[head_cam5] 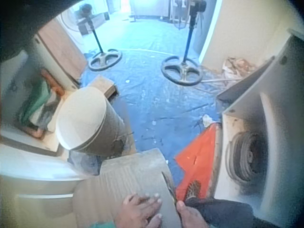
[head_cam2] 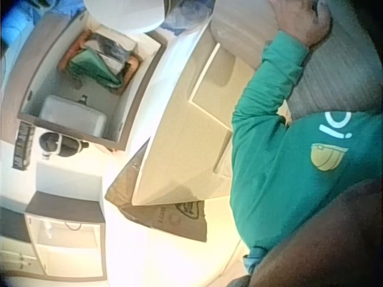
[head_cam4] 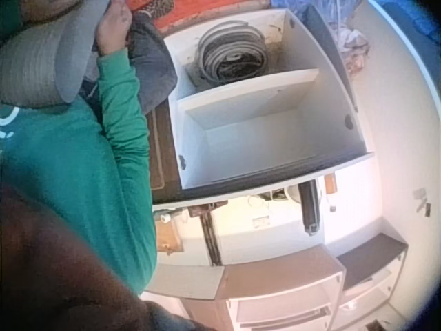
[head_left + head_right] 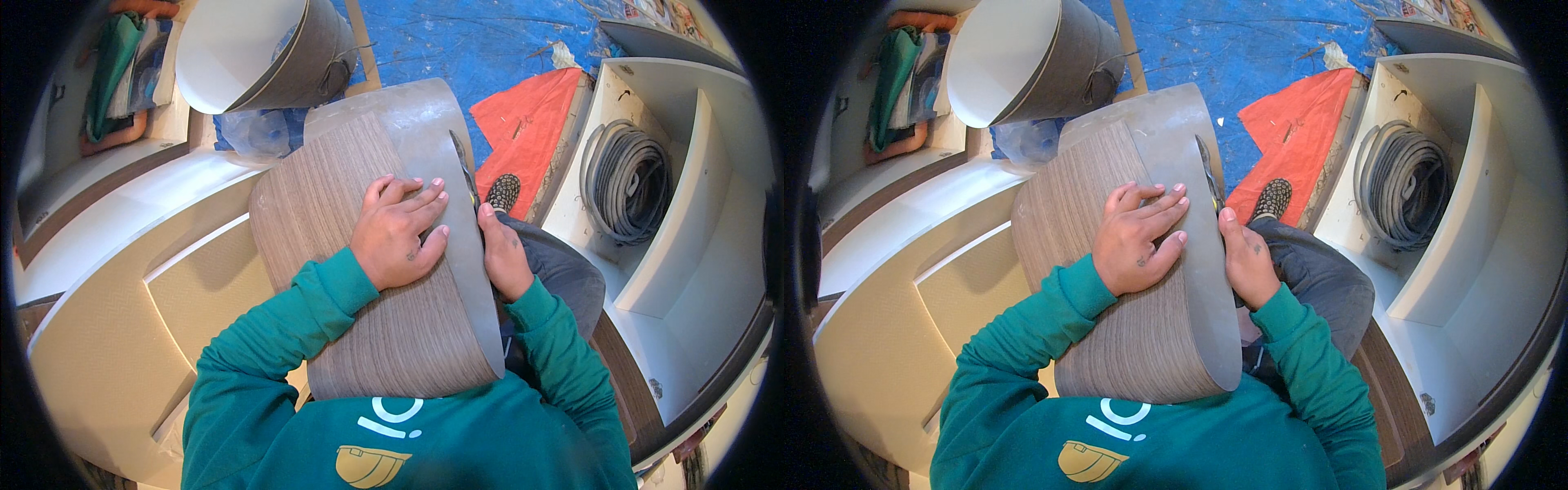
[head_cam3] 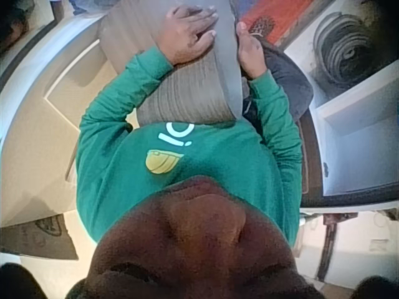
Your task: The person sits on the floor and uses shears to cut a strip from a large roll of laminate sheet. After cutting, they place the sheet on a table and use a pencil to mark lines on it.
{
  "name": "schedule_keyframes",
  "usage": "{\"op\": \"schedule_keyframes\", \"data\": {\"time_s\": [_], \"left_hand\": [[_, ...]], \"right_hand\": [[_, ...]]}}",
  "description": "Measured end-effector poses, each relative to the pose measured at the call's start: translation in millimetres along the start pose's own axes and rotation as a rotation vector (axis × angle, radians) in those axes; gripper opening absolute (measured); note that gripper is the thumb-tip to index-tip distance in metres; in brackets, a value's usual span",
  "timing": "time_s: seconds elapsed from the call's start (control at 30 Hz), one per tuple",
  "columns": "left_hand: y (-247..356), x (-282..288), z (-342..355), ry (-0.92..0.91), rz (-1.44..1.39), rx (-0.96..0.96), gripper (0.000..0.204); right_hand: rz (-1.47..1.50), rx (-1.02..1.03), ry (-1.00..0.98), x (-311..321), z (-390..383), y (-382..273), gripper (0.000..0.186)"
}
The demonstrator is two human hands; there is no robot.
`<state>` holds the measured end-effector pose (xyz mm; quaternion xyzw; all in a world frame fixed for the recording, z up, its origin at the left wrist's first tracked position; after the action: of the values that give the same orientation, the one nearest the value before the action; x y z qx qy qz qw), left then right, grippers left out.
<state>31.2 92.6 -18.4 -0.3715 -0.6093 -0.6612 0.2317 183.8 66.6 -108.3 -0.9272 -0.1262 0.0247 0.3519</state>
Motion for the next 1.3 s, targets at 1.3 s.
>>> {"op": "schedule_keyframes", "data": {"time_s": [1.3], "left_hand": [[0.8,1.7,1.6,-0.015,0.002,0.008,0.041]], "right_hand": [[0.098,-0.090,-0.003,-0.2,-4.7,7.9,0.061]]}}
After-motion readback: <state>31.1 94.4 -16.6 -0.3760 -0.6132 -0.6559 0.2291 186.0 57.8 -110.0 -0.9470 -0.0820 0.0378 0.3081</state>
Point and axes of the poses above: each hand's wrist, its own z-axis towards the middle knuckle, its own x-axis out of the back of the hand, y = z × x, the point moved 10 cm from there along z, towards the middle knuckle, and after that the axes turned 9 degrees about y, right-handed, at the moved point
